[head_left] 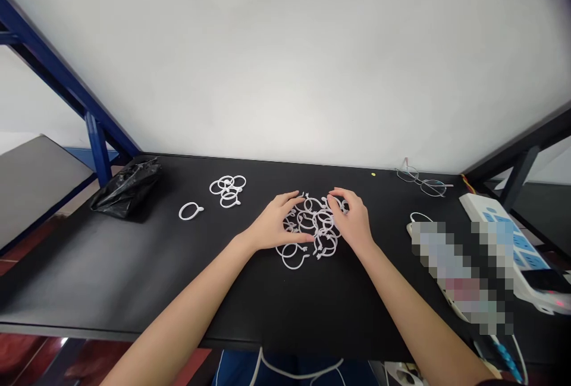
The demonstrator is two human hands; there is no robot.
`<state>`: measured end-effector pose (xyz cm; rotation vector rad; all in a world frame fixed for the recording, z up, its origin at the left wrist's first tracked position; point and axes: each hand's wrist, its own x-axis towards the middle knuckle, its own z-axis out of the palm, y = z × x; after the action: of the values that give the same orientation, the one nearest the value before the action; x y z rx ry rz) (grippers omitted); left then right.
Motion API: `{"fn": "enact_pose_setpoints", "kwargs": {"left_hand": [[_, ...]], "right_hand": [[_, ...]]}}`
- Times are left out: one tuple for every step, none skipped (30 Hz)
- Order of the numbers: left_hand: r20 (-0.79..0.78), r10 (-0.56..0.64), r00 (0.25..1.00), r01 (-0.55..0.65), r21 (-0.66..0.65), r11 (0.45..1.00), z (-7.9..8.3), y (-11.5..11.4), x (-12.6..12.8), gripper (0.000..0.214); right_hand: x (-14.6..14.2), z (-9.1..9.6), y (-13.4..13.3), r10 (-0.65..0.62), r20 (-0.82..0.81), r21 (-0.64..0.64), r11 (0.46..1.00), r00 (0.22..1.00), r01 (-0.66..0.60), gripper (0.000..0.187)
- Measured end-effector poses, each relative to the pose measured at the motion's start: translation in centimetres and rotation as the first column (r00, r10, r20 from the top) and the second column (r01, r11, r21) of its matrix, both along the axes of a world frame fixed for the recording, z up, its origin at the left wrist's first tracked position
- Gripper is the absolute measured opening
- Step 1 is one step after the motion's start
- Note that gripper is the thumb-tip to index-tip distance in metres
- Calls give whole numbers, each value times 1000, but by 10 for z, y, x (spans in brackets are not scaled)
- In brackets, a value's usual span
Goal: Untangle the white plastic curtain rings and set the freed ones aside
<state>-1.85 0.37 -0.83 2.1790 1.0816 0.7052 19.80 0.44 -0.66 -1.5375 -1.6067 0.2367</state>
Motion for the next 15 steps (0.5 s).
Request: {"fn": "enact_pose_setpoints", "kwargs": {"left_hand": [[-14, -10, 1000, 10, 22, 1000, 0, -1, 1, 89], [-27, -16, 1000, 17, 42, 999, -1, -1, 3, 90], [-37, -21, 999, 23, 60, 998, -1, -1, 4, 91], [-43, -24, 999, 27, 72, 997, -1, -1, 5, 91], [-44, -25, 999, 28, 81, 996, -2, -1, 5, 90], [-43, -25, 999, 29, 88, 996, -2, -1, 6, 90], [-41, -26, 999, 30, 96, 995, -3, -1, 6, 89], [-38, -29, 999, 33, 105, 994, -3, 0, 6, 88], [-38, -32, 999, 36, 112, 993, -3, 0, 5, 87], [-39, -35, 999, 39, 115, 993, -4, 0, 5, 85], [-40, -36, 999, 40, 116, 992, -4, 0, 5, 84], [-40, -35, 999, 40, 117, 992, -4, 0, 5, 82], [-40, -35, 999, 39, 117, 992, -4, 0, 5, 81], [-38, -35, 999, 39, 118, 992, -5, 0, 5, 79], [-37, -35, 999, 39, 121, 992, -5, 0, 5, 78]], "right_hand": [[0, -2, 1, 6, -2, -29, 1000, 1000, -6, 22], [-1, -4, 1, 22, -12, -50, 998, 1000, -23, 23], [-2, -5, 1, 45, -29, -59, 997, 999, -47, 23], [-3, -6, 0, 72, -53, -59, 995, 996, -75, 23], [-5, -7, 0, 97, -85, -53, 993, 992, -102, 23], [-6, -8, -1, 121, -127, -46, 991, 985, -128, 22], [-7, -8, -1, 142, -173, -41, 988, 975, -151, 22], [-8, -9, -1, 159, -218, -39, 984, 963, -171, 22], [-9, -10, -1, 173, -256, -40, 981, 951, -190, 21], [-9, -11, -1, 188, -285, -43, 977, 940, -209, 21], [-10, -11, -2, 202, -304, -45, 973, 931, -226, 21], [-10, -12, -2, 215, -316, -45, 970, 924, -241, 21], [-11, -12, -2, 223, -323, -43, 967, 920, -250, 22], [-11, -12, -3, 226, -330, -41, 967, 916, -253, 24], [-12, -12, -3, 223, -341, -41, 967, 913, -251, 26]]}}
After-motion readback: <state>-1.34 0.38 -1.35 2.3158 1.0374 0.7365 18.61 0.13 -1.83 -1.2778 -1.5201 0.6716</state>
